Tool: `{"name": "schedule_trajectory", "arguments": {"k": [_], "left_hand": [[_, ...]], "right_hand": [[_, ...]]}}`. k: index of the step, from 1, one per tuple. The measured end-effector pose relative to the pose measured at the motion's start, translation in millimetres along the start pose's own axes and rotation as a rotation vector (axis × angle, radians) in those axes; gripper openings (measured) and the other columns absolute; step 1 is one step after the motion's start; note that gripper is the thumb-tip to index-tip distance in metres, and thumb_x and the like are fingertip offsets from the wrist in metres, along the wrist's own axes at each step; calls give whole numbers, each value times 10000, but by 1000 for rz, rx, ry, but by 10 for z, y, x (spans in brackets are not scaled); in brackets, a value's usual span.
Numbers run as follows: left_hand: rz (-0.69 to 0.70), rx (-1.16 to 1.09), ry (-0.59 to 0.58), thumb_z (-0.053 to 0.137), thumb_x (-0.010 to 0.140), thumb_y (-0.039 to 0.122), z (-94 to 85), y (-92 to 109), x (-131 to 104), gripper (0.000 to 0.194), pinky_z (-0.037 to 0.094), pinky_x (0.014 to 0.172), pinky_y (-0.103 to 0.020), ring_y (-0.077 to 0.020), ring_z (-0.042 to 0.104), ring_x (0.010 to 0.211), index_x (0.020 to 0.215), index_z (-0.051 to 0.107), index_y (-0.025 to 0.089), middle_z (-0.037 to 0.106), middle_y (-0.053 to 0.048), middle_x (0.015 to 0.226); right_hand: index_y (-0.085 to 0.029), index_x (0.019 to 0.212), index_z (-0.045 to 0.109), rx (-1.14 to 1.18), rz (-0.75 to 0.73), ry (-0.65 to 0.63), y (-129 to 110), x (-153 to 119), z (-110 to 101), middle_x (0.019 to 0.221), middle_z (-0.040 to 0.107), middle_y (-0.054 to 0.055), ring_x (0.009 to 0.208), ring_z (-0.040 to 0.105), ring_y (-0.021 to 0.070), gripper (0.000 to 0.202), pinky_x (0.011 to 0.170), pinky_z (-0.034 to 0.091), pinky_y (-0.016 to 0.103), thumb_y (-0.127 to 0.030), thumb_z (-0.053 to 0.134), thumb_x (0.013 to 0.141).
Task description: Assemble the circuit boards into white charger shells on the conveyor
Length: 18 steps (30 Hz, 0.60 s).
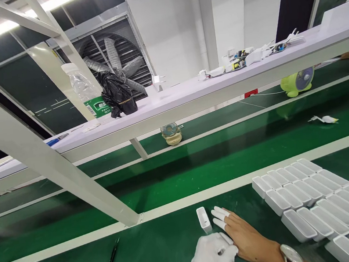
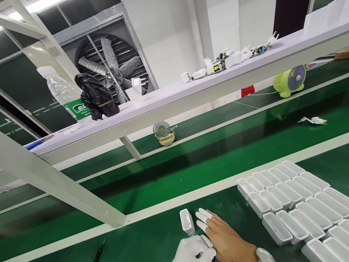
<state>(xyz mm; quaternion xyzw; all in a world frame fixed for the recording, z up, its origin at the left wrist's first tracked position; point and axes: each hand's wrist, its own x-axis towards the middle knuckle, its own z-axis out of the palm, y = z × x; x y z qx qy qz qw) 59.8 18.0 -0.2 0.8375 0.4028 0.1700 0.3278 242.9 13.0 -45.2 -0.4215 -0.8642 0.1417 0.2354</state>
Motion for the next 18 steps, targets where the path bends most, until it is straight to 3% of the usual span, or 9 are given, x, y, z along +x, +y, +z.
{"name": "schedule_trajectory", "arguments": {"k": [10,18], "left_hand": [[67,7,-9,509,921,263,-86,63,92,332,461,632,-192,-102,586,632,628,636,172,674,3,688],[84,95,16,518,920,322,-32,18,142,353,456,649,-204,-109,582,642,612,627,188,648,18,675]], "right_hand": [[5,1278,563,-230,-26,-46,-86,79,-195,1449,456,248,1448,277,347,547,1232,147,459,-283,661,823],[1,1228,601,-307,-17,-58,-64,86,-268,1370,532,243,1403,357,346,462,1221,155,459,-238,648,835]]}}
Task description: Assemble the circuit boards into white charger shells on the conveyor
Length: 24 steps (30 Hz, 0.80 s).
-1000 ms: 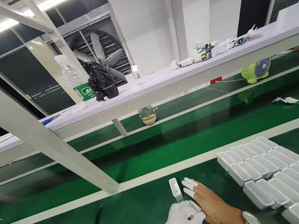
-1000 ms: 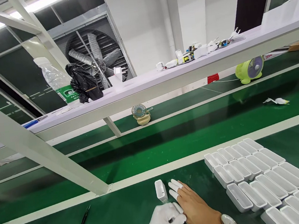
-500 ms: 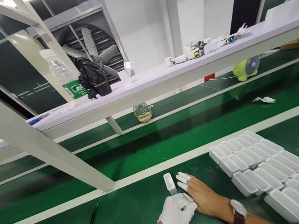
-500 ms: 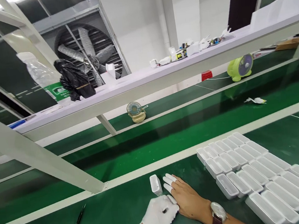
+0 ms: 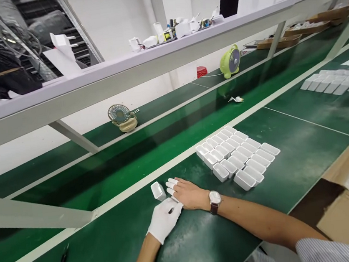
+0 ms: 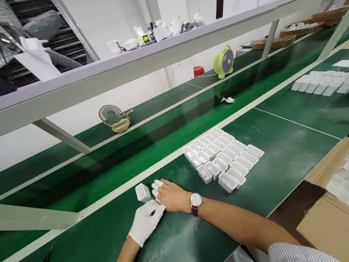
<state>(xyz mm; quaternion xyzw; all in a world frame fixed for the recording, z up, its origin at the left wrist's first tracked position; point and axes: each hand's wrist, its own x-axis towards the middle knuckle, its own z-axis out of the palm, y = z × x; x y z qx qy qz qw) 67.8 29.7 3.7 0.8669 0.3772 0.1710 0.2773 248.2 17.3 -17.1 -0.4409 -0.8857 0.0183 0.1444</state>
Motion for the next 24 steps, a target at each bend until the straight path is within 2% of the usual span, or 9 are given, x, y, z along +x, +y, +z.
{"name": "schedule_trajectory", "arguments": {"k": [8,15,21,24], "left_hand": [[-43,-5,15,540,907,345,54,-26,-9,358,433,628,-221,-111,558,618,588,575,186,619,19,652],[-49,45,5,518,936,334,65,42,-60,366,430,627,-225,-111,563,633,615,613,186,625,9,681],[-66,57,-23,546,933,325,23,114,-163,300,449,645,-228,-115,592,668,699,690,205,661,5,745],[-40,46,29,554,933,316,-78,96,-251,335,460,652,-236,-113,604,641,644,688,211,661,9,688]], "right_hand": [[-28,1276,571,39,14,59,10,-21,78,1383,531,225,1424,332,325,460,1221,173,458,-212,604,856],[-47,1270,571,125,3,106,26,-67,146,1421,501,212,1421,344,323,533,1215,221,444,-252,667,788],[-61,1249,584,167,15,165,14,-84,235,1389,531,207,1408,371,308,398,1196,266,475,-233,553,892],[-84,1246,587,181,24,200,-10,-91,245,1394,531,192,1406,377,299,373,1191,276,488,-190,532,893]]}}
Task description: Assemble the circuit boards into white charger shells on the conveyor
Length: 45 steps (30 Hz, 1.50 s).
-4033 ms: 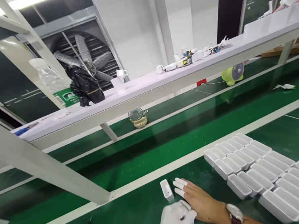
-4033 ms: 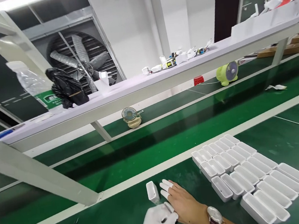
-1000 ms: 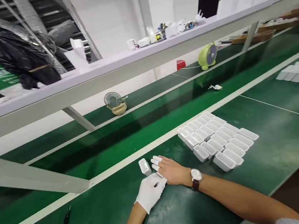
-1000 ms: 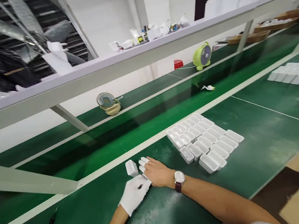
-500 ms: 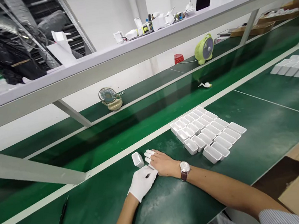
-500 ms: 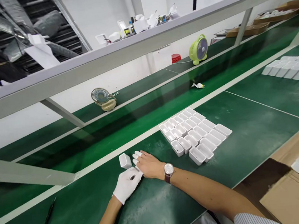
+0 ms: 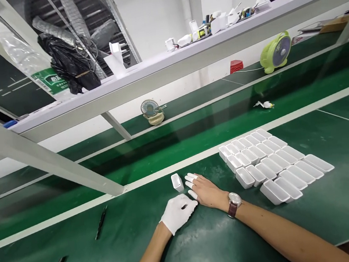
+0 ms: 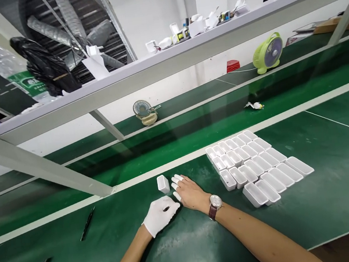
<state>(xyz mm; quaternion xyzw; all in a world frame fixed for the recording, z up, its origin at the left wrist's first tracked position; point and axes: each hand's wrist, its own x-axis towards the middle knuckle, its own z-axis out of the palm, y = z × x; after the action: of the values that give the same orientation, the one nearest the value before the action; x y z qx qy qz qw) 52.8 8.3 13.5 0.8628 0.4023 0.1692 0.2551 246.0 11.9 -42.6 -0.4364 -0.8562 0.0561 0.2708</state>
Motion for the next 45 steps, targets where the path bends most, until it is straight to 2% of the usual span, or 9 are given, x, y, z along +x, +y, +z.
{"name": "schedule_trajectory", "arguments": {"k": [3,6,8,12,16,22,30,38,45], "left_hand": [[11,20,211,566,924,305,-197,-88,-47,320,480,676,-257,-128,621,665,641,686,212,665,-2,693],[-73,7,476,610,876,272,-380,-217,-9,120,505,670,-283,-139,609,683,891,708,205,673,-26,845],[-140,-9,561,664,810,249,-414,-299,58,267,526,691,-311,-152,608,717,1070,665,189,657,-44,937],[-167,-148,505,731,708,238,-255,-399,206,614,547,857,-388,-237,628,1048,1288,538,176,615,-108,1196],[-213,-276,426,687,742,242,-96,-441,277,644,512,974,-433,-257,584,1188,1346,477,169,573,-133,1315],[-271,-303,349,704,721,232,-116,-438,270,664,497,1012,-435,-253,613,1157,1352,502,194,576,-113,1340],[-273,-272,283,675,813,298,-134,-433,253,562,492,1031,-439,-242,619,1160,1346,517,223,587,-105,1343],[-304,-229,271,607,874,374,-157,-454,280,586,481,1047,-444,-248,621,1167,1412,456,200,558,-126,1388],[-341,-266,314,675,810,412,-145,-514,335,672,515,1006,-468,-279,644,1121,1410,449,213,593,-112,1344]], "right_hand": [[-96,1232,594,7,12,33,-36,2,-23,1388,540,181,1400,388,291,340,1185,292,490,-159,493,914],[-99,1231,594,9,16,52,-71,14,-57,1365,558,180,1381,415,294,327,1173,318,492,-167,481,932],[-109,1265,572,7,25,62,-86,24,-67,1361,562,176,1373,427,291,339,1161,338,498,-181,466,952],[-119,1294,553,-5,31,66,-94,36,-50,1360,565,162,1376,426,287,351,1159,347,494,-188,467,961],[-127,1282,567,-21,30,77,-91,43,-30,1349,575,157,1376,431,290,340,1158,354,500,-180,472,960],[-114,1317,540,-31,29,35,-99,58,-52,1352,571,168,1375,428,288,359,1163,349,499,-181,463,973],[-127,1308,558,-15,23,0,-77,47,-39,1387,547,172,1402,386,303,356,1162,336,529,-183,464,969],[-113,1343,525,-23,36,10,-82,100,-78,1391,543,160,1388,400,286,384,1182,304,483,-235,455,986],[-106,1305,544,-44,36,20,-61,135,-120,1396,541,152,1384,405,269,366,1194,283,434,-281,440,1001]]}}
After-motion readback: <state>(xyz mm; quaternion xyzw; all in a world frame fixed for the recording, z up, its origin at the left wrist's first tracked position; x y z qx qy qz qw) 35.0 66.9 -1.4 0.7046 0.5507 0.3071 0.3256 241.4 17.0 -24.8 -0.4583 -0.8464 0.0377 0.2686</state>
